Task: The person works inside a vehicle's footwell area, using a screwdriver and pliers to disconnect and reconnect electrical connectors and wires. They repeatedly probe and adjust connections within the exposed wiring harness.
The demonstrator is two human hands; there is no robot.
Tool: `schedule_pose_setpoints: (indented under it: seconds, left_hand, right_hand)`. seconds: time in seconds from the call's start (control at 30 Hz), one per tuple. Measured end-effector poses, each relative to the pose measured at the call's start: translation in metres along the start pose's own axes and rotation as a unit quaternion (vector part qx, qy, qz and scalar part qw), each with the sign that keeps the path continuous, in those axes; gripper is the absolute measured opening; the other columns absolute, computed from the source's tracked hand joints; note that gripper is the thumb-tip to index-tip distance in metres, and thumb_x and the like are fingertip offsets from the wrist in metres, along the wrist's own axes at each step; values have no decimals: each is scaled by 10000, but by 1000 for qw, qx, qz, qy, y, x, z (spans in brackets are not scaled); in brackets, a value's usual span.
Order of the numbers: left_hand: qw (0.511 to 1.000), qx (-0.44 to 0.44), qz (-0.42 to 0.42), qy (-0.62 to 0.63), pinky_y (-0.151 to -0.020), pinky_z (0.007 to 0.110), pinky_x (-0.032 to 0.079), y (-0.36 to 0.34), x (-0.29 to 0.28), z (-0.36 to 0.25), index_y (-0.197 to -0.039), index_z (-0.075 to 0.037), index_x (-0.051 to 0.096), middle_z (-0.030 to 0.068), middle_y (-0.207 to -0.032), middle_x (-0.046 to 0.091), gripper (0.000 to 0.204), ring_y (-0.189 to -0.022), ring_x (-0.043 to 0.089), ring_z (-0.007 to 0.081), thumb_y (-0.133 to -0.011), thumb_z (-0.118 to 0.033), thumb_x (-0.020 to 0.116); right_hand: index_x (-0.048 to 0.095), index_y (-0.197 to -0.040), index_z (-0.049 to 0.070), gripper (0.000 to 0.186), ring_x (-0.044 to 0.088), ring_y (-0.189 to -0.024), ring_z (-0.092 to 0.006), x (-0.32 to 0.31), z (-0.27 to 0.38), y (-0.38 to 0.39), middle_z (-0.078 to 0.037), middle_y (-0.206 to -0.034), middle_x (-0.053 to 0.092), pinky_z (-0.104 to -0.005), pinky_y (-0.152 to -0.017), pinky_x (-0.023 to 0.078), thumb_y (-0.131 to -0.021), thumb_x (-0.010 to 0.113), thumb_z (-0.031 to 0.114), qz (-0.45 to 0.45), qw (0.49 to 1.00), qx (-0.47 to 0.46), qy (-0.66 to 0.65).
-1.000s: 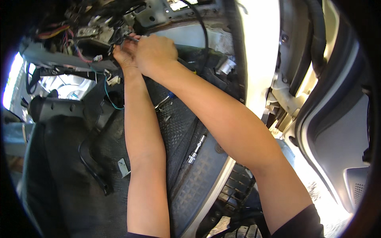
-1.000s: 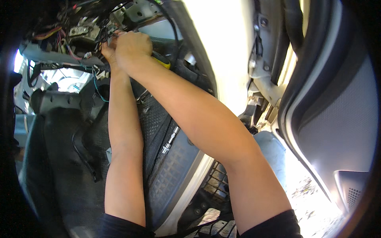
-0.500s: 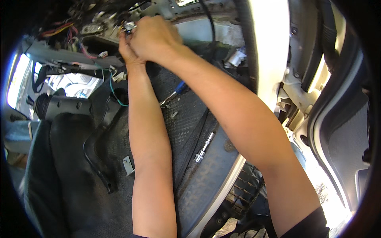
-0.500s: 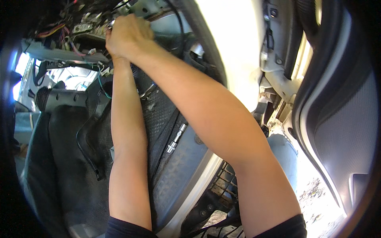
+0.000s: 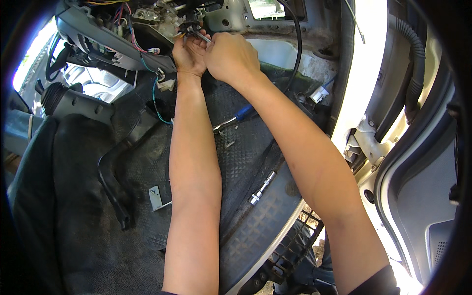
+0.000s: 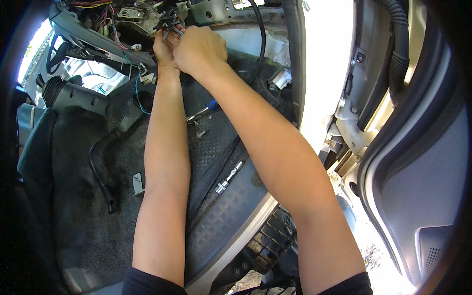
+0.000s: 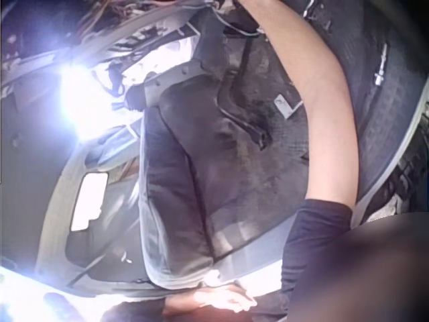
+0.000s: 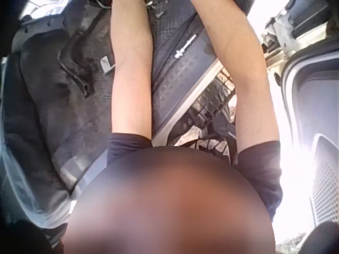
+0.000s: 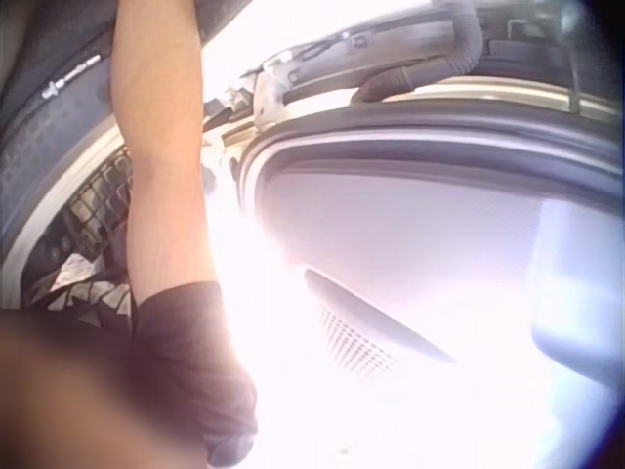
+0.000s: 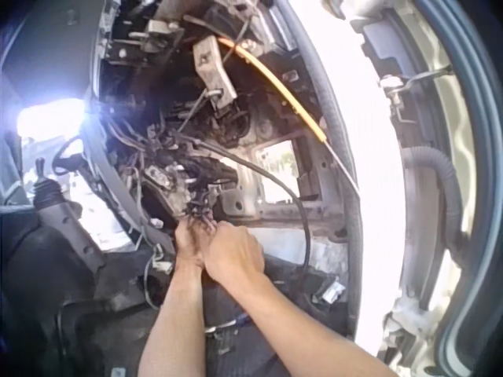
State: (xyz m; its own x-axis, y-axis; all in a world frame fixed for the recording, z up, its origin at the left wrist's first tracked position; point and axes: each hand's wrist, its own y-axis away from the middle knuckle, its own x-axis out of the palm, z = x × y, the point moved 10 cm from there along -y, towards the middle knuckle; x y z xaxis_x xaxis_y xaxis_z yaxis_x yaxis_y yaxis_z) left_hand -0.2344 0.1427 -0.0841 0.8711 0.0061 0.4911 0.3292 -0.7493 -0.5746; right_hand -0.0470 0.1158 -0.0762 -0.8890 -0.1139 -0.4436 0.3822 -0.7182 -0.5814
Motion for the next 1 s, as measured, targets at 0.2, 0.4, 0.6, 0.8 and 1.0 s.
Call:
schedule_pose_setpoints:
  seconds: [0.2, 0.4, 0.6, 0.8, 1.0]
  left_hand:
    - [996, -41, 56, 53, -740, 384, 530, -8, -4, 7, -1200, -13, 620, 75, -856, 666, 631, -771, 638, 242, -967, -590, 510]
    - [993, -17, 6, 113, -734, 417, 544, -3, -3, 6, -1127, -41, 641, 84, -796, 660, 516, -718, 642, 257, -992, -507, 466]
    - [989, -13, 21, 145, -714, 439, 549, -2, 2, 4, -946, -116, 616, 106, -786, 641, 397, -726, 645, 279, -991, -495, 506]
    - [990, -30, -25, 133, -681, 341, 489, 0, -7, 15, -1164, 28, 621, 80, -762, 615, 590, -722, 580, 230, -974, -525, 543]
    - [988, -44, -2, 149, -620, 379, 561, -5, -8, 17, -1014, -98, 604, 104, -781, 666, 307, -682, 674, 275, -981, -389, 513]
  right_hand:
    - [719, -1012, 64, 295, 667, -921, -466, 2, 4, 4, -247, -930, 710, -554, -811, 518, -956, 531, 284, -32, 999, -44, 3]
    - [702, -1082, 81, 267, 649, -911, -484, 5, 11, 0, -268, -921, 692, -566, -799, 499, -974, 547, 271, -5, 998, -64, 6]
    - [686, -1228, 159, 294, 655, -935, -479, 16, 12, -7, -264, -967, 695, -550, -822, 507, -996, 548, 277, 27, 998, -42, 23]
    - [675, -1215, 153, 292, 653, -917, -489, 15, 13, -2, -269, -932, 694, -563, -796, 508, -1018, 529, 311, 22, 998, -26, 43]
    - [647, -1141, 114, 269, 653, -902, -496, 11, 18, -1, -269, -906, 694, -578, -775, 507, -1024, 514, 317, 27, 995, -13, 91]
